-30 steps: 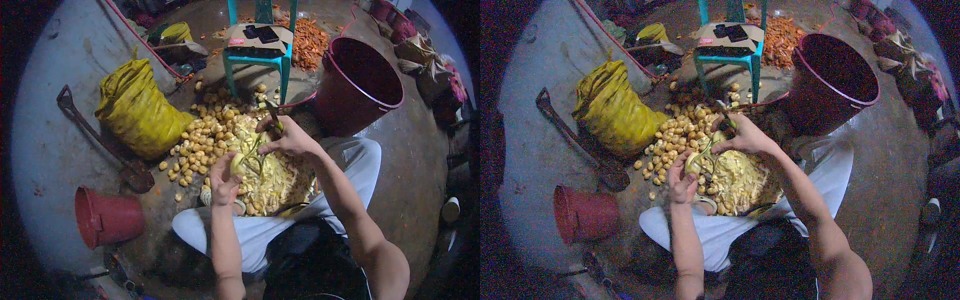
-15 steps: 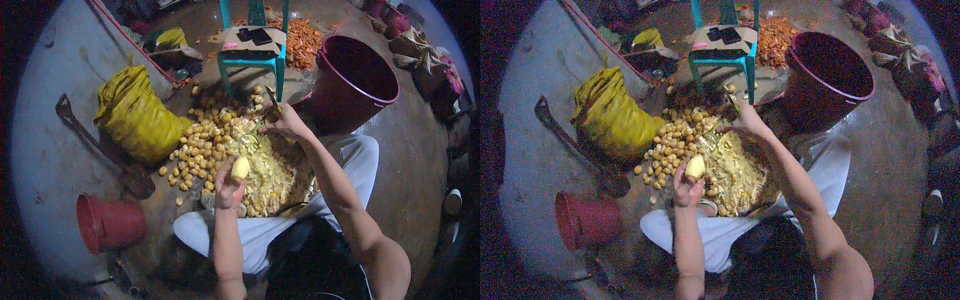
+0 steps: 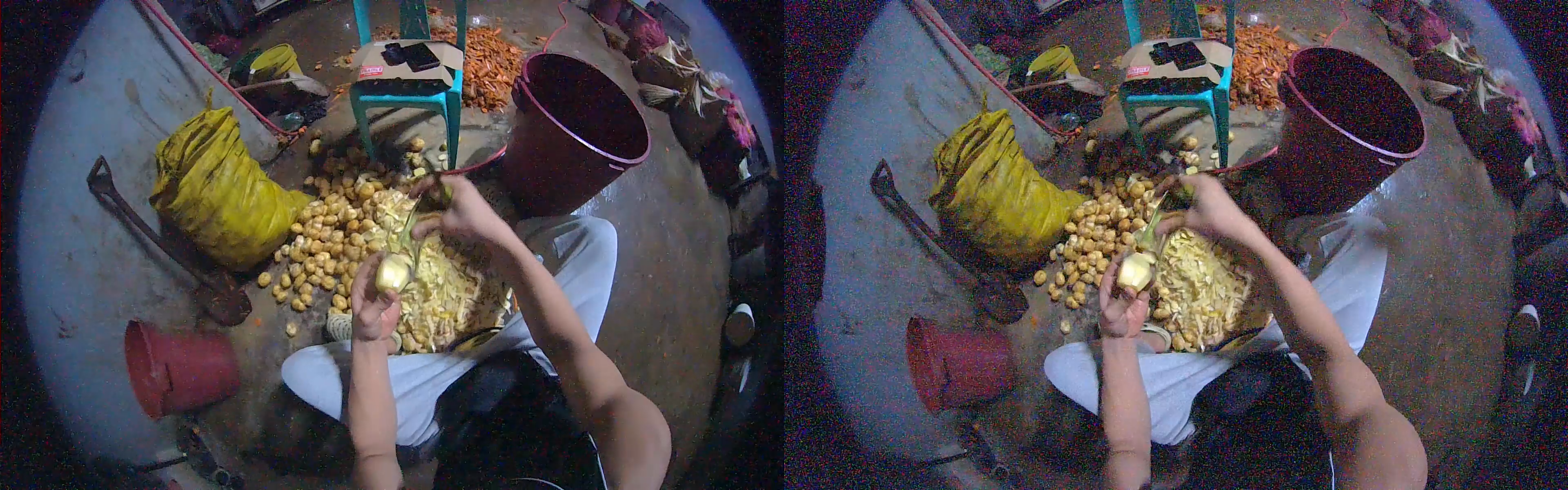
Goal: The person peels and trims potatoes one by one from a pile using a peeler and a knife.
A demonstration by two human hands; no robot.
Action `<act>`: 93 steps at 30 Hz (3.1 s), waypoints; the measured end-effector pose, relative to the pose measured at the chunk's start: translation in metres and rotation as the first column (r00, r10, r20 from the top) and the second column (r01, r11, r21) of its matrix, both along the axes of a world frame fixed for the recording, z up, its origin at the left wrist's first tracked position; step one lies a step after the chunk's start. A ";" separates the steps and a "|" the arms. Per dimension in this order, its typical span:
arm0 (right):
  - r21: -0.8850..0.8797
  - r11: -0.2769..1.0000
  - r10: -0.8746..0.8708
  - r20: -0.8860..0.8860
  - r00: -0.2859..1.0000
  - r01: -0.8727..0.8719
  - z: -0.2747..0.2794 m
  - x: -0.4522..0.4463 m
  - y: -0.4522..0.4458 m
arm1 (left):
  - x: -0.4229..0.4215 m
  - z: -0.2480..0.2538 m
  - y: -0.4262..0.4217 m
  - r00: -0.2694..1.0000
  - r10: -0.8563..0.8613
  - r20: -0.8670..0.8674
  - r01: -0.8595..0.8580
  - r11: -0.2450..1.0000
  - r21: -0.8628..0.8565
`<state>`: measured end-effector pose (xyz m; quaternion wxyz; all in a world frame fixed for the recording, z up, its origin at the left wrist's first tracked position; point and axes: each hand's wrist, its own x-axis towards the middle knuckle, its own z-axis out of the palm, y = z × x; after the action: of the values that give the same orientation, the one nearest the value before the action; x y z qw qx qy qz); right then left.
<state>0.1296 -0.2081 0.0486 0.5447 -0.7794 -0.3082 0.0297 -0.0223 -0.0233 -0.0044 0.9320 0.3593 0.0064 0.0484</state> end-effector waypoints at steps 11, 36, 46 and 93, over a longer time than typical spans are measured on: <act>-0.071 0.991 -0.124 -0.187 0.975 0.112 -0.003 0.012 -0.008 | 0.000 0.000 0.002 0.998 0.005 0.062 -0.004 1.000 -0.005; -0.010 0.991 -0.135 -0.131 0.982 0.135 0.006 0.010 -0.001 | -0.002 0.006 0.000 0.999 0.026 0.035 -0.023 0.994 -0.103; -0.007 0.993 -0.118 -0.152 0.981 0.118 0.003 0.008 -0.004 | -0.004 0.013 0.000 0.999 -0.041 0.031 0.045 0.988 -0.145; 0.041 0.982 0.187 -0.051 0.981 -0.185 0.041 -0.027 0.010 | 0.002 0.006 -0.005 0.977 0.009 0.212 0.015 0.994 -0.112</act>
<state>0.1028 -0.1985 0.0896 0.5618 -0.7361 -0.3649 0.0962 -0.0207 -0.0282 0.0020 0.9462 0.2989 -0.0908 0.0846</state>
